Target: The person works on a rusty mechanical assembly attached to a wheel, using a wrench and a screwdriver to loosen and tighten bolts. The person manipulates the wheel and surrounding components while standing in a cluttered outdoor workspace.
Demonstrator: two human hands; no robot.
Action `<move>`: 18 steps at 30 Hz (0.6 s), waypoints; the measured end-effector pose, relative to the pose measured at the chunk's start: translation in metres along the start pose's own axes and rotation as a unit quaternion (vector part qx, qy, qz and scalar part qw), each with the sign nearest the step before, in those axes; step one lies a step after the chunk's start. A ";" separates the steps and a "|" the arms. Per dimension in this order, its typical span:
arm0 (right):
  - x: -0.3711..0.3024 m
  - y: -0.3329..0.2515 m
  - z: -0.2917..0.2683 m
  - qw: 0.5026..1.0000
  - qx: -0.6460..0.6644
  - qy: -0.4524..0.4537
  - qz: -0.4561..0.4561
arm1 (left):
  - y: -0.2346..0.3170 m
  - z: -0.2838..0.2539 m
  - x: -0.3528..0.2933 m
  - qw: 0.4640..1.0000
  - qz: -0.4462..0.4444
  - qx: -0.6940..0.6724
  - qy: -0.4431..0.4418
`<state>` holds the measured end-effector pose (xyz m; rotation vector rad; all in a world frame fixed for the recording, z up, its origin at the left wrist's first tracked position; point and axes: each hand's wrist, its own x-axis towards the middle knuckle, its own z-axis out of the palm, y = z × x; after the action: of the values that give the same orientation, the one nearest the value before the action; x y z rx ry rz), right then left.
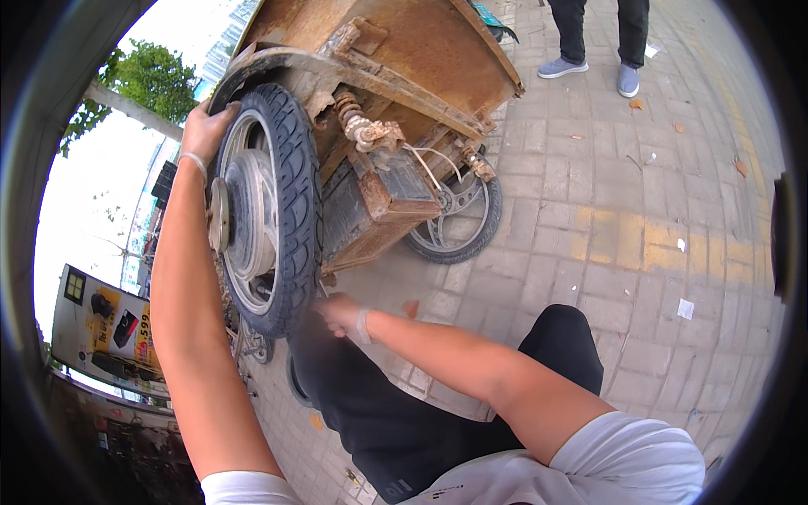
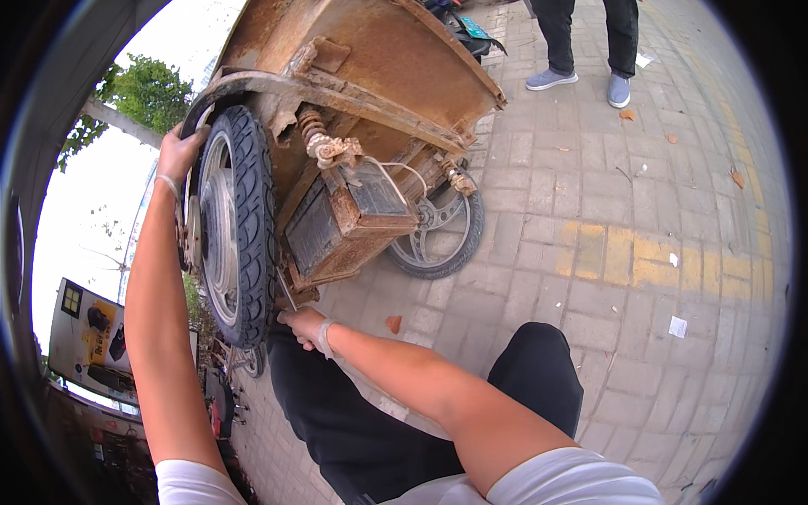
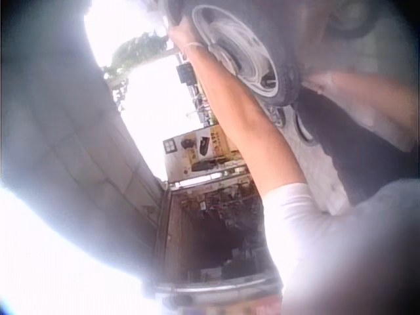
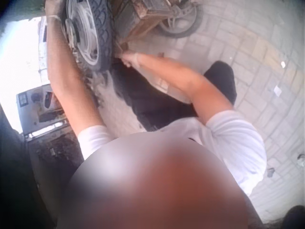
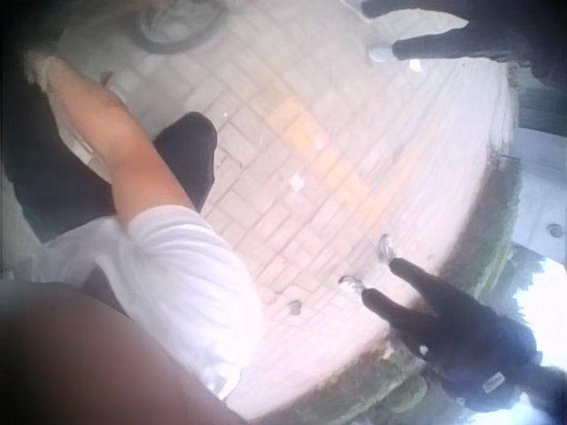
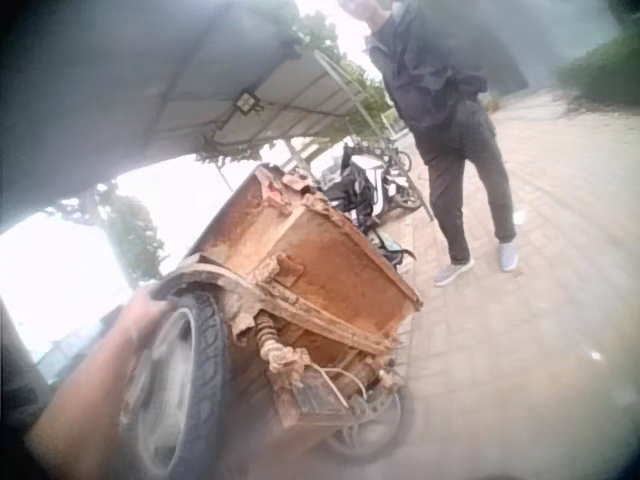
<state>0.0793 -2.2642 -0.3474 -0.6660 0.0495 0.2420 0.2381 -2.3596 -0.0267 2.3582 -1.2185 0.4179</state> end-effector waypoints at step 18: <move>-0.043 0.115 -0.074 0.959 -0.051 0.267 0.079 | 0.021 -0.002 -0.017 0.993 0.041 0.103 0.032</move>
<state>0.0128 -2.2312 -0.4696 -0.8167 0.6136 0.2128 0.2111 -2.3580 -0.0274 2.4501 -1.3008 0.6696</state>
